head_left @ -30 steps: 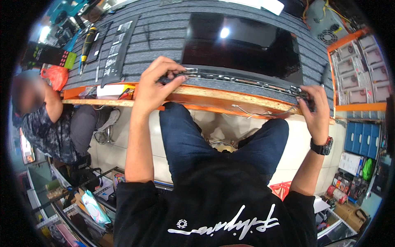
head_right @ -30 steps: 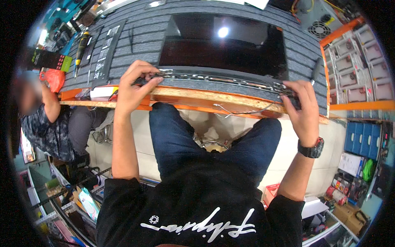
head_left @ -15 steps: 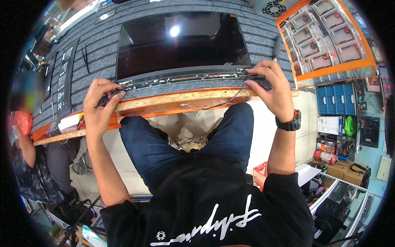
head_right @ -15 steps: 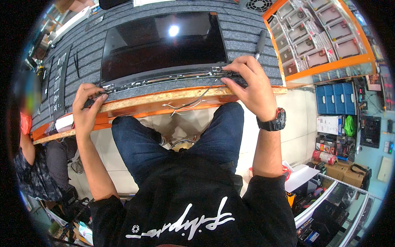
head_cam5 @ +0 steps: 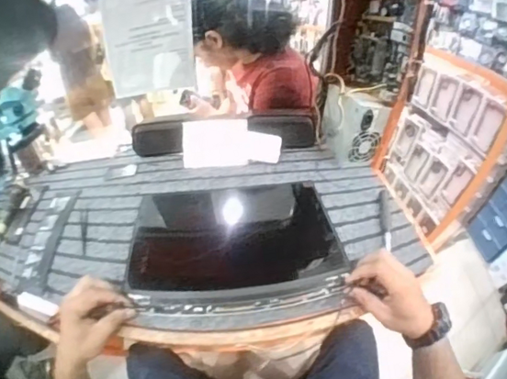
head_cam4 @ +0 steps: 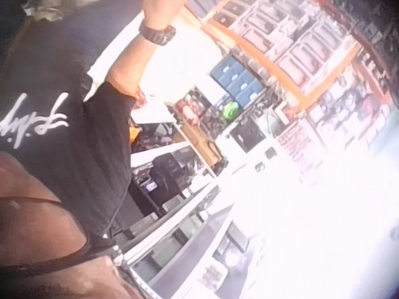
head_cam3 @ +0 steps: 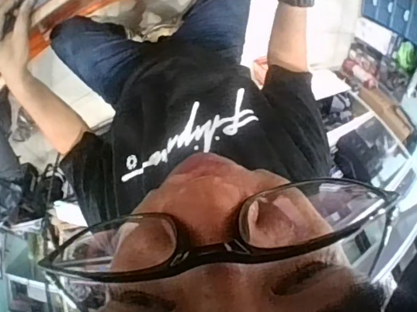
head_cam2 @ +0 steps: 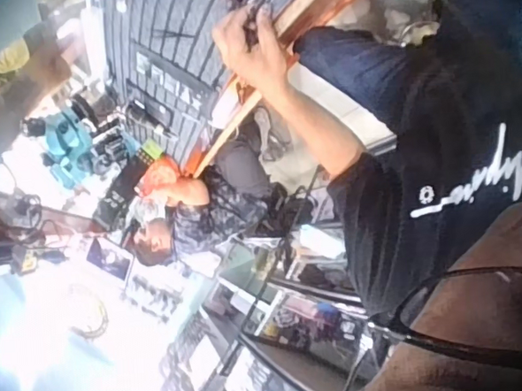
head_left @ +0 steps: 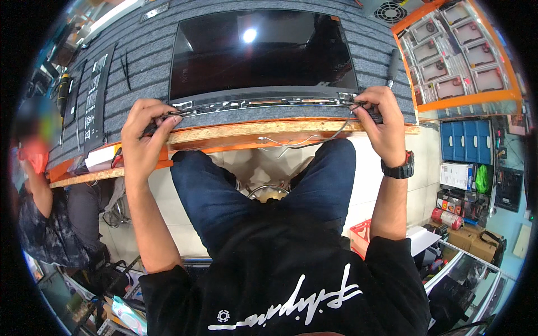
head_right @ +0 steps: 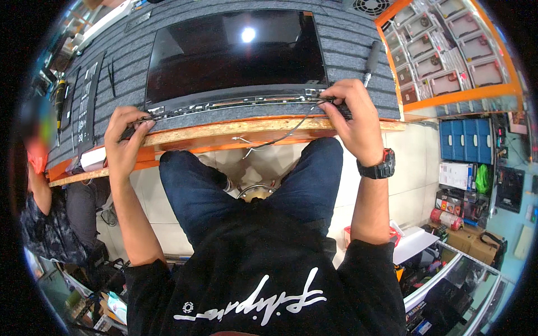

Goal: The person is repairing a tablet by removing the screen, adjusting internal components, and reattaching the screen. They use a screwdriver to secure the screen and handle the tablet carefully throughout the process.

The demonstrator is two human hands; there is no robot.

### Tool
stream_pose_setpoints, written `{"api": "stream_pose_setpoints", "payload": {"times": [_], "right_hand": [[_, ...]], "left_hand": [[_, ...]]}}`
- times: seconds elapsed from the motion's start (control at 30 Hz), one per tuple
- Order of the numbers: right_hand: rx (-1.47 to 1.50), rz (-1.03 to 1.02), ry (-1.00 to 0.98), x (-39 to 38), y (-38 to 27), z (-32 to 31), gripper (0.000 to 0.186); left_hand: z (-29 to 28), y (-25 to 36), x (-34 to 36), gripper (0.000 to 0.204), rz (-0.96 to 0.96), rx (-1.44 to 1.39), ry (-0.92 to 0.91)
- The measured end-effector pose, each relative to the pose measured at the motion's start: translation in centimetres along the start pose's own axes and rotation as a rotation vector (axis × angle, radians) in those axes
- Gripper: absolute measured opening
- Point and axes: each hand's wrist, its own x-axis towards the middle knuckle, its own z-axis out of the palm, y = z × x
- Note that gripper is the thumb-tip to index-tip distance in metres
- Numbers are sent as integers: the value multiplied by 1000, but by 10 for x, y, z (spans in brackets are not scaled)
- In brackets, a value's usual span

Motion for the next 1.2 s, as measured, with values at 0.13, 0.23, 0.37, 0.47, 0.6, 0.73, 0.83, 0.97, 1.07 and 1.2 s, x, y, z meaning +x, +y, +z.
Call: {"api": "stream_pose_setpoints", "payload": {"times": [0.13, 0.23, 0.37, 0.47, 0.6, 0.73, 0.83, 0.97, 1.07, 1.2], "right_hand": [[-15, -1, 4, -1, 1, 0, 27], [-8, -4, 16, -2, 2, 1, 28], [-19, -29, 31, -2, 4, 4, 32], [-5, 8, 51, -1, -1, 4, 38], [-18, -12, 55, -4, 1, 4, 40], [-9, -44, 32, -5, 0, 2, 39], [98, 31, 25, -9, 4, -2, 39], [51, -98, -9, -2, -1, -7, 39], [-74, -253, -166, 19, -27, -14, 44], [-242, -302, -326, 39, -47, -5, 50]], "left_hand": [[0, -1, 0, 17, 14, 13, -2], [0, -1, 1, 19, 9, 9, 5], [-2, 0, 0, 21, -3, 22, 12], [-2, -2, -2, 23, -9, -4, 16], [-3, -3, -2, 27, -14, 2, -1], [-1, -2, -3, 29, -11, -11, 13], [-1, -2, -3, 29, -6, -8, 11], [-3, -5, -2, 28, 5, 25, -5], [-4, -7, -2, 27, 15, 2, -13], [-3, -7, -4, 26, 15, 16, -13]]}}
